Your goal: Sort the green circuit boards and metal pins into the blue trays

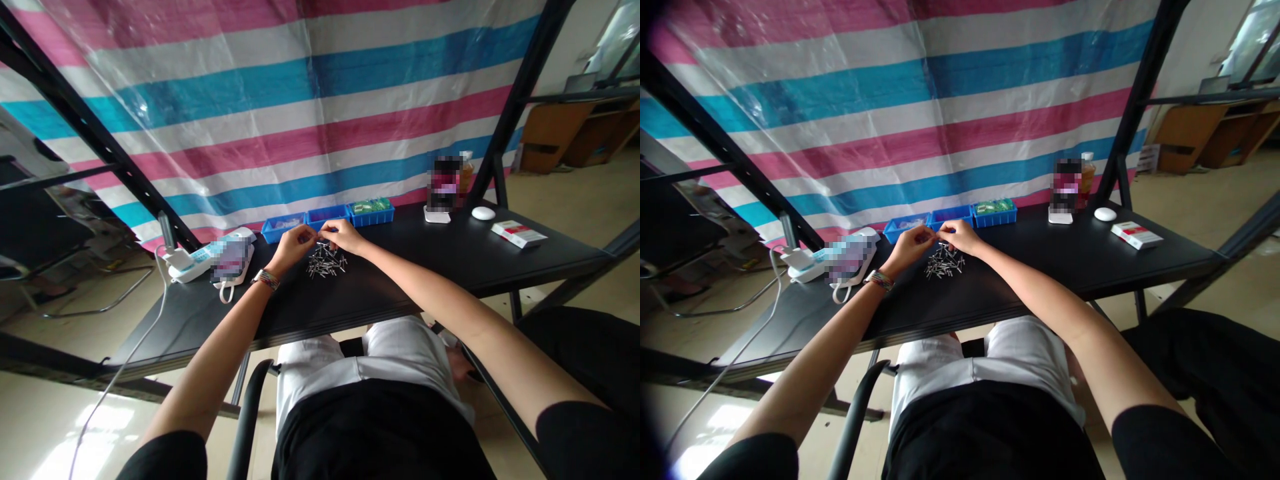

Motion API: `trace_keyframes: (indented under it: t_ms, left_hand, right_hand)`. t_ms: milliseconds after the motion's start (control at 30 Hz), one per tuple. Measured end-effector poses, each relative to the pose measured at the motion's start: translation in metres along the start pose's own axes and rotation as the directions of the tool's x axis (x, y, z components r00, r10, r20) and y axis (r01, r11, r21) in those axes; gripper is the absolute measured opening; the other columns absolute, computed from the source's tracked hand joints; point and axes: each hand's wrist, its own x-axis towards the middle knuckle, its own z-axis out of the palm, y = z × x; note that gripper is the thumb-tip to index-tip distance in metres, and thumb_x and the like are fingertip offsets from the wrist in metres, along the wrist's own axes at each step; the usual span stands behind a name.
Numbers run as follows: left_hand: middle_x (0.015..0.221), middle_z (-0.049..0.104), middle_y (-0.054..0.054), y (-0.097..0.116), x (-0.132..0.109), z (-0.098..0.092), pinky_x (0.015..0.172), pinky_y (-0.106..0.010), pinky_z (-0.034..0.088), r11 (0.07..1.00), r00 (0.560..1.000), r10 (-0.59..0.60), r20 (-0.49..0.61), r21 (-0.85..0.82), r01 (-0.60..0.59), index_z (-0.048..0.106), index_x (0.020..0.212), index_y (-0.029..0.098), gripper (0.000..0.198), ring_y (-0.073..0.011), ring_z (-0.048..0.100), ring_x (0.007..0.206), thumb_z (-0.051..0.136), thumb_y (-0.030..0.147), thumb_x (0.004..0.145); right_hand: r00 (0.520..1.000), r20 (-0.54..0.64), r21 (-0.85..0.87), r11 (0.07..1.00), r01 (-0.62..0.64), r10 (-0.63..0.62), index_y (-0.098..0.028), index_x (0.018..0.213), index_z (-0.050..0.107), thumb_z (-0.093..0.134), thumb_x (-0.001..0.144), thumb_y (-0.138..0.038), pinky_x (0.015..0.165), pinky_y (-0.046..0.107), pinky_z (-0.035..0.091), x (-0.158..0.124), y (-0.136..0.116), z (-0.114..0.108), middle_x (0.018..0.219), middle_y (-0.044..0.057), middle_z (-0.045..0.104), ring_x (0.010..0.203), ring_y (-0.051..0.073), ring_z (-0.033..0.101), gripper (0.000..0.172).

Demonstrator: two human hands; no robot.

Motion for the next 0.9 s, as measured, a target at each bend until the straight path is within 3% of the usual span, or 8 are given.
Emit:
trace_keyframes:
  t_ms: [233, 467, 733, 900]
  left_hand:
    - [0.092, 0.079, -0.009, 0.0047, 0.0028, -0.0032, 0.075, -0.034, 0.053, 0.991, 0.993, -0.03, -0.116, -0.134, 0.014, 0.079, 0.092, 0.02, 0.032, -0.022, 0.07, 0.084, 0.086, 0.049, 0.079]
    - [0.088, 0.078, -0.006, 0.0042, 0.0021, -0.0034, 0.073, -0.034, 0.051, 0.987, 0.995, -0.021, -0.1, -0.163, 0.004, 0.08, 0.089, 0.021, 0.029, -0.0199, 0.067, 0.079, 0.088, 0.045, 0.077]
    - [0.089, 0.078, -0.006, 0.0074, 0.0011, -0.0039, 0.072, -0.033, 0.051, 0.988, 0.997, -0.027, -0.076, -0.152, 0.015, 0.081, 0.091, 0.021, 0.028, -0.0202, 0.067, 0.08, 0.087, 0.044, 0.078]
    - [0.092, 0.078, -0.007, 0.0061, 0.0023, -0.0027, 0.073, -0.032, 0.051, 0.988, 0.994, -0.038, -0.102, -0.156, 0.021, 0.078, 0.096, 0.02, 0.033, -0.0201, 0.066, 0.083, 0.088, 0.043, 0.076]
  right_hand:
    - [0.996, -0.062, 0.091, 0.994, -0.058, 0.064, -0.02, 0.08, 0.069, 0.081, 0.087, -0.029, 0.044, 0.023, 0.047, 0.0023, -0.0018, -0.0021, 0.076, -0.001, 0.073, 0.048, 0.011, 0.06, 0.016]
    - [0.978, -0.006, 0.193, 0.96, -0.204, 0.21, -0.018, 0.079, 0.07, 0.075, 0.092, -0.02, 0.043, 0.021, 0.045, 0.0017, -0.0041, -0.0035, 0.078, 0.002, 0.077, 0.047, 0.01, 0.061, 0.014]
    - [0.976, 0.063, 0.205, 0.954, -0.217, 0.208, -0.018, 0.079, 0.069, 0.079, 0.093, -0.028, 0.043, 0.019, 0.045, -0.0001, -0.0046, -0.0016, 0.077, 0.002, 0.077, 0.048, 0.01, 0.062, 0.02]
    - [0.983, 0.059, 0.202, 0.963, -0.181, 0.172, -0.018, 0.08, 0.069, 0.079, 0.09, -0.022, 0.044, 0.02, 0.046, -0.0005, -0.0044, -0.0006, 0.075, 0.001, 0.075, 0.049, 0.01, 0.061, 0.015]
